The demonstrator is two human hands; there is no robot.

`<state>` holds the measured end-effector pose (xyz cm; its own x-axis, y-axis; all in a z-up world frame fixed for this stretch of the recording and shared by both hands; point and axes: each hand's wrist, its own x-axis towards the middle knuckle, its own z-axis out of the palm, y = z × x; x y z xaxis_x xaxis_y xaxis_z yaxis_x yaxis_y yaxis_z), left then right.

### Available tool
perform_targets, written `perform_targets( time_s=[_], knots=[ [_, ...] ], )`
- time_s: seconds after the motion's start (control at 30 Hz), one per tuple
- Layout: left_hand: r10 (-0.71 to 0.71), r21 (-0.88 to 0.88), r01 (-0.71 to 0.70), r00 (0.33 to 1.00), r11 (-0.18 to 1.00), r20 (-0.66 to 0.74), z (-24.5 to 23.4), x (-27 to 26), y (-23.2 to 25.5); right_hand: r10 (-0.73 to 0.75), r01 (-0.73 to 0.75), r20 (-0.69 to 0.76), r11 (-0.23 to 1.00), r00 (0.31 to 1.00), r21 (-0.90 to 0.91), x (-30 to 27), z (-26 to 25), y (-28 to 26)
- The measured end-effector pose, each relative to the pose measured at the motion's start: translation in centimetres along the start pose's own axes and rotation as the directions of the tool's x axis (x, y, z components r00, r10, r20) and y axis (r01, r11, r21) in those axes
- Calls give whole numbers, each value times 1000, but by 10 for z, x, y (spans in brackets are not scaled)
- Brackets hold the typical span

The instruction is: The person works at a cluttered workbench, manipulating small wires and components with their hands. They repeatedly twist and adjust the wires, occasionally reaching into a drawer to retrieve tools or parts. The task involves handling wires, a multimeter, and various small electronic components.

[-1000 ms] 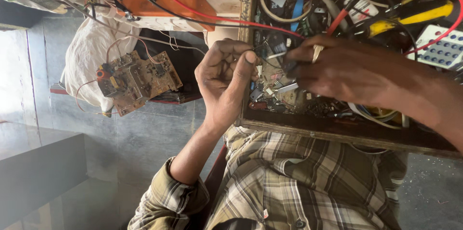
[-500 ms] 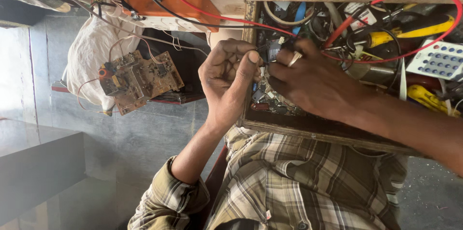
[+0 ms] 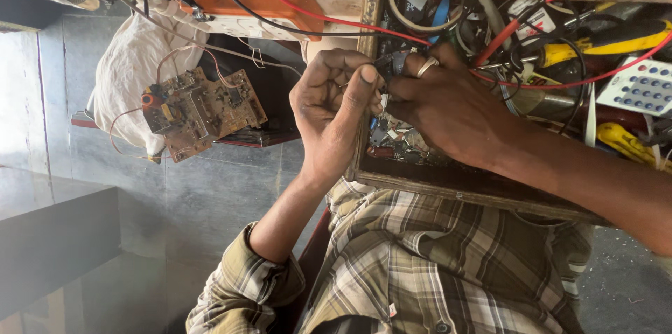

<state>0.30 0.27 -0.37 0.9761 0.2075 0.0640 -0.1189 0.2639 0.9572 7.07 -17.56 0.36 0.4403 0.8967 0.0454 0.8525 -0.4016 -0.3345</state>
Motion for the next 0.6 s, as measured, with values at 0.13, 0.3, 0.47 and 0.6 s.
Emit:
perform_targets(
  time_s=[0.13,0.3,0.47,0.6],
  knots=[
    [1,15,-1,1000,1000,2,-1,0,0,12,-11,22,998,1000,-63,1,1,-2],
    [-16,-16,16,1000,1000,1,0,-1,-1,-86,79,-55,990,995,-118,0,4,-2],
    [-4,-1,4,1000,1000,9,0,0,-1,-90,88,-39,994,995,-61,-2,4,-4],
    [5,19,-5,1000,1000,5,0,0,0,-147,139,-61,983,987,-119,-2,3,-1]
  ],
)
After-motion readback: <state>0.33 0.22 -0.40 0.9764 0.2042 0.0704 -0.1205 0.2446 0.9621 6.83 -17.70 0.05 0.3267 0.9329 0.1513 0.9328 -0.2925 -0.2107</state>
